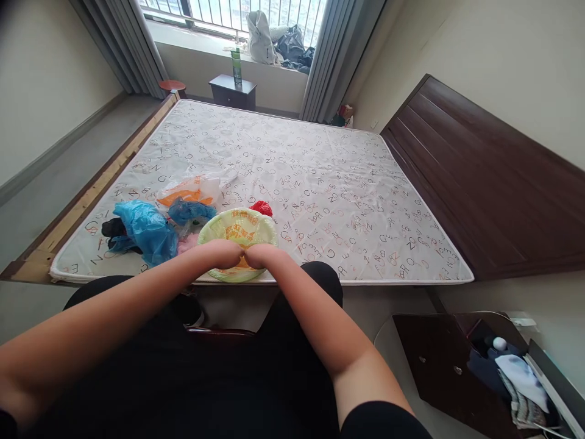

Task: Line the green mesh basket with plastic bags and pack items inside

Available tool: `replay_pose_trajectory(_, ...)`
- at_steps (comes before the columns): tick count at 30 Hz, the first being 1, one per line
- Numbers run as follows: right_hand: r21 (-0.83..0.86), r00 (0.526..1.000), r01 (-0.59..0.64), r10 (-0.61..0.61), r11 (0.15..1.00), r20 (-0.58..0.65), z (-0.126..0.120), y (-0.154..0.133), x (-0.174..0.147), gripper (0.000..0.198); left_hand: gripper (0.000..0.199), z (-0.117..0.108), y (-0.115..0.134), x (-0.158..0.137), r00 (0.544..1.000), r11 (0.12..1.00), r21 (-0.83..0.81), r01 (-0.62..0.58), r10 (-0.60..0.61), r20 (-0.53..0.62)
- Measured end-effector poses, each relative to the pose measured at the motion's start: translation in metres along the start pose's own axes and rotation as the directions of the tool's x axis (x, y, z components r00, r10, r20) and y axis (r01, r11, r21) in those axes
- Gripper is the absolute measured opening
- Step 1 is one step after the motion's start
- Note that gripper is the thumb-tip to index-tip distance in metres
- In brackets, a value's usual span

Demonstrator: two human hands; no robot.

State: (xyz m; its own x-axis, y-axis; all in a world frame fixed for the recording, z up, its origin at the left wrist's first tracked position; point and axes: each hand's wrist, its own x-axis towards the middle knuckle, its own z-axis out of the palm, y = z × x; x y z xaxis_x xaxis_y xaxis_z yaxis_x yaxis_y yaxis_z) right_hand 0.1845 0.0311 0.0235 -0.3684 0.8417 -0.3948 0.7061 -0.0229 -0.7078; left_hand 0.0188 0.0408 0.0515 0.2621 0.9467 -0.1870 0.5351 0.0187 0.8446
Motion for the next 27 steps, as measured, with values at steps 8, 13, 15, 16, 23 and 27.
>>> replay_pose_trajectory(8, 0.483, 0.752, 0.079, 0.266, 0.872, -0.603, -0.052, 0.048, -0.039, 0.052, 0.051, -0.089, -0.063, -0.013, 0.904, 0.993, 0.06, -0.102, 0.117, -0.412)
replay_pose_trajectory(13, 0.635, 0.892, -0.025, 0.303, 0.772, -0.334, -0.027, 0.052, -0.012, 0.061, 0.064, -0.07, -0.107, 0.009, 0.944, 0.922, -0.377, 0.09, -0.2, -0.263)
replay_pose_trajectory(15, 0.651, 0.895, -0.05, 0.323, 0.758, -0.308, -0.017, 0.048, -0.003, 0.063, 0.067, -0.063, -0.109, 0.015, 0.964, 0.896, -0.419, 0.149, -0.227, -0.142)
replay_pose_trajectory(16, 0.648, 0.892, -0.074, 0.341, 0.758, -0.297, -0.013, 0.045, 0.0, 0.063, 0.068, -0.061, -0.108, 0.016, 0.969, 0.893, -0.418, 0.169, -0.228, -0.094)
replay_pose_trajectory(23, 0.559, 0.907, -0.121, 0.321, 0.82, -0.274, -0.028, 0.046, 0.011, 0.048, 0.07, -0.053, -0.11, 0.012, 0.957, 0.964, -0.122, 0.235, -0.251, -0.143)
replay_pose_trajectory(27, 0.443, 0.765, -0.137, 0.379, 0.886, -0.521, -0.063, 0.062, 0.033, 0.043, 0.07, -0.053, -0.115, 0.017, 0.964, 0.975, -0.112, 0.193, -0.209, -0.163)
